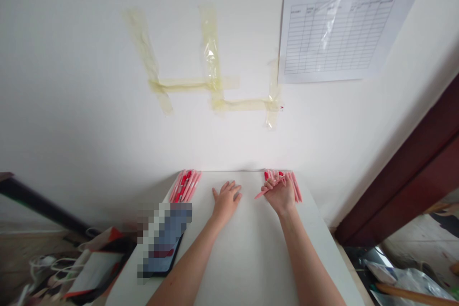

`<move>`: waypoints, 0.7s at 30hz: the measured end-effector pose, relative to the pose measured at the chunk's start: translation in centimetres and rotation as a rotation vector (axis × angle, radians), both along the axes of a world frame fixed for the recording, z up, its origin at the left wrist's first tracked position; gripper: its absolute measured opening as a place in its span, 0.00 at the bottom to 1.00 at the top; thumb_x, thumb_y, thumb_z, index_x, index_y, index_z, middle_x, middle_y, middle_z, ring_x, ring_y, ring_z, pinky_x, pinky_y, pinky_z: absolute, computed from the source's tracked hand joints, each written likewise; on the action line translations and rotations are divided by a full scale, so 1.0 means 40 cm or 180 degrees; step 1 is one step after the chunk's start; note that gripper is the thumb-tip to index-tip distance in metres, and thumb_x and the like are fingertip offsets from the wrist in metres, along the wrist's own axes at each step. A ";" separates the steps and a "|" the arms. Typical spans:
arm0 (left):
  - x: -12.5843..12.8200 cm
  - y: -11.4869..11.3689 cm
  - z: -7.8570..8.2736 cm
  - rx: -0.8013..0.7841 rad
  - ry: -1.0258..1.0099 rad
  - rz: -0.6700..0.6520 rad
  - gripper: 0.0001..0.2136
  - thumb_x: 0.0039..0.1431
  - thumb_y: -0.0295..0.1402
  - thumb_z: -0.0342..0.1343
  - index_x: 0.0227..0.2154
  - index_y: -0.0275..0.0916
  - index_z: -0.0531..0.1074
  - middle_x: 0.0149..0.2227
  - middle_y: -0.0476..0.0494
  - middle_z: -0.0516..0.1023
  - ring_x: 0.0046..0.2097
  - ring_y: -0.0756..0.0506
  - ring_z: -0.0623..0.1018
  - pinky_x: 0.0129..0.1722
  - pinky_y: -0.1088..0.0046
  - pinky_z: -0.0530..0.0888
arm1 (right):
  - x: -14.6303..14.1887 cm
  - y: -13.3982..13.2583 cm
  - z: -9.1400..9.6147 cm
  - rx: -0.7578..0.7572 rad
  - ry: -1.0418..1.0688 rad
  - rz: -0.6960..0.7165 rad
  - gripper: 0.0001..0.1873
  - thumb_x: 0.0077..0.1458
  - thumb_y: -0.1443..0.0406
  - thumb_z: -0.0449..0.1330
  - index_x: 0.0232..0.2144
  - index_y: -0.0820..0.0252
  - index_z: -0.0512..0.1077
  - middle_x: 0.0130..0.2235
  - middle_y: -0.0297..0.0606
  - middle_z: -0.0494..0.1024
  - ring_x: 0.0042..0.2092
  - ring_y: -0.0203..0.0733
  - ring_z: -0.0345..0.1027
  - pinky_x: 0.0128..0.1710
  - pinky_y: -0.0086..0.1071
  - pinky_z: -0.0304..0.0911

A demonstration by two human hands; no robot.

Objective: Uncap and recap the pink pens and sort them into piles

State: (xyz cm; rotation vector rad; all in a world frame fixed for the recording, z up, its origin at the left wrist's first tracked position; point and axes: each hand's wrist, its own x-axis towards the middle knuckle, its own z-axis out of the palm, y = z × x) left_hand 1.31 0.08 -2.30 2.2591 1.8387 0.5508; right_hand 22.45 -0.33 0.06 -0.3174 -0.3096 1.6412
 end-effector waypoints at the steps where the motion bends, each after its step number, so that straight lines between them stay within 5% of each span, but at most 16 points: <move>1: 0.000 0.000 -0.001 0.0003 -0.0006 -0.0001 0.16 0.64 0.38 0.50 0.54 0.53 0.70 0.64 0.47 0.66 0.67 0.38 0.59 0.62 0.30 0.44 | 0.001 -0.001 0.001 0.0009 -0.0001 -0.0007 0.16 0.58 0.52 0.55 0.25 0.54 0.65 0.25 0.30 0.61 0.26 0.35 0.56 0.28 0.33 0.60; 10: 0.000 0.003 -0.010 0.0068 -0.0017 -0.0061 0.17 0.64 0.37 0.49 0.54 0.51 0.70 0.64 0.46 0.66 0.67 0.38 0.59 0.64 0.32 0.45 | 0.005 0.005 -0.007 0.0171 0.0042 -0.0031 0.12 0.50 0.61 0.58 0.21 0.56 0.60 0.23 0.28 0.58 0.26 0.34 0.54 0.30 0.33 0.61; 16: 0.000 0.003 -0.014 0.0164 0.0028 -0.0070 0.17 0.65 0.37 0.48 0.55 0.51 0.70 0.64 0.45 0.66 0.67 0.38 0.60 0.64 0.33 0.46 | 0.004 0.000 -0.003 0.0216 0.0251 -0.0060 0.16 0.55 0.54 0.57 0.23 0.55 0.61 0.24 0.29 0.59 0.27 0.34 0.56 0.32 0.34 0.62; 21: 0.000 0.002 -0.015 0.0162 0.0097 -0.0083 0.17 0.65 0.37 0.48 0.55 0.51 0.69 0.64 0.45 0.66 0.66 0.38 0.60 0.64 0.33 0.47 | 0.003 -0.002 -0.003 0.0291 0.0229 -0.0046 0.12 0.52 0.59 0.58 0.23 0.56 0.61 0.25 0.29 0.59 0.27 0.34 0.56 0.33 0.34 0.62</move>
